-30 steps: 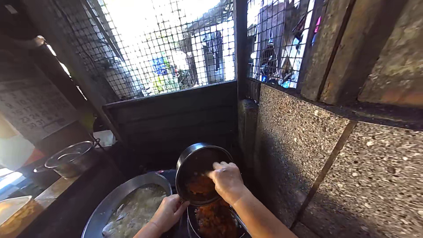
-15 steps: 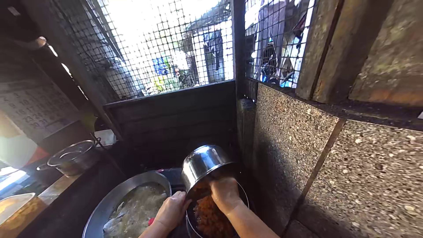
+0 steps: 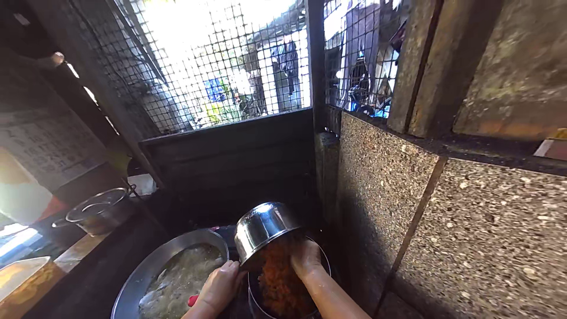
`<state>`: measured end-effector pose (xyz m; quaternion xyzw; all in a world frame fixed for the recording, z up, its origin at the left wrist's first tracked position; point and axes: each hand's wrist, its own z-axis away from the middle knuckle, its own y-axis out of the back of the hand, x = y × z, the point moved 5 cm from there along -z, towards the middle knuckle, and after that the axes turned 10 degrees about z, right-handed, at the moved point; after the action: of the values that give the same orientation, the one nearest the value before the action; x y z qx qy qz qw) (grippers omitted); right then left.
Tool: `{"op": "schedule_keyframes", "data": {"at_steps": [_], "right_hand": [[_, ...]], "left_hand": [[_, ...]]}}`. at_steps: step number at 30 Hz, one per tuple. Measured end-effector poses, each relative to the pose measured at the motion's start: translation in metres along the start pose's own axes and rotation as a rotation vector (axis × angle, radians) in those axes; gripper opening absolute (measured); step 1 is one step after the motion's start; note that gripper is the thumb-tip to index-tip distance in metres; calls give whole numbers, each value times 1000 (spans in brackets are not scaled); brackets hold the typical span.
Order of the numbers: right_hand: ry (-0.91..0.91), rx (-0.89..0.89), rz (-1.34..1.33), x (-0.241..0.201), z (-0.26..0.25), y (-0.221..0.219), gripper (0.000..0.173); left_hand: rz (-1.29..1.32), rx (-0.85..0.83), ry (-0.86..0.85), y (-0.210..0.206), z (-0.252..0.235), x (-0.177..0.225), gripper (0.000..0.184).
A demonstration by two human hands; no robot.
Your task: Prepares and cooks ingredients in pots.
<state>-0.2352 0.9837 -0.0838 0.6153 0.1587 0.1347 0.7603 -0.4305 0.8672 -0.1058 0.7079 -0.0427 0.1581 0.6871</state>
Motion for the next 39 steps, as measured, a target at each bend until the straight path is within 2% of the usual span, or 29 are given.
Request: {"op": "schedule_keyframes", "data": {"at_steps": [2,7,9,13,17,19,20,22,23,25,26,28,31,32,35,39], "right_hand": [[-21,-64,-33,12,4,-3,32],[-57,-66,-77,18,12,16,33],[-80,-105,-163,5,14,15,35],[7,-158,-92,-7,23,10,31],[33,-47,11,6,38,33,29],[97,19,-57,-1,38,42,30],[146,54,-103,-7,34,41,35],[232,120,-116,-15,23,32,55],[241,133,-95,-15,20,26,55],[198,139,-23,1,19,19,37],[170,90,14,13,19,19,33],[122,49,46,24,22,31,31],[29,93,-46,7,24,40,37],[2,53,-79,-2,23,38,40],[12,-26,-140,-12,22,17,36],[47,-18,-40,10,32,3,32]], "left_hand": [[-11,-20,21,4,0,1,41],[13,3,36,8,-1,-1,41],[34,25,-18,12,-1,2,40],[59,88,-124,19,-1,5,37],[32,53,-71,17,-3,2,39],[44,73,-83,15,-2,5,37],[52,91,-103,15,-1,6,36],[52,95,-121,16,0,9,37],[46,89,-124,18,0,9,38],[35,64,-106,20,1,6,39],[29,59,-97,21,1,3,40],[26,66,-92,20,1,1,39],[38,99,-103,20,4,7,37],[42,110,-108,21,5,9,36],[47,145,-141,22,5,13,36],[27,83,-62,24,4,9,39]]}}
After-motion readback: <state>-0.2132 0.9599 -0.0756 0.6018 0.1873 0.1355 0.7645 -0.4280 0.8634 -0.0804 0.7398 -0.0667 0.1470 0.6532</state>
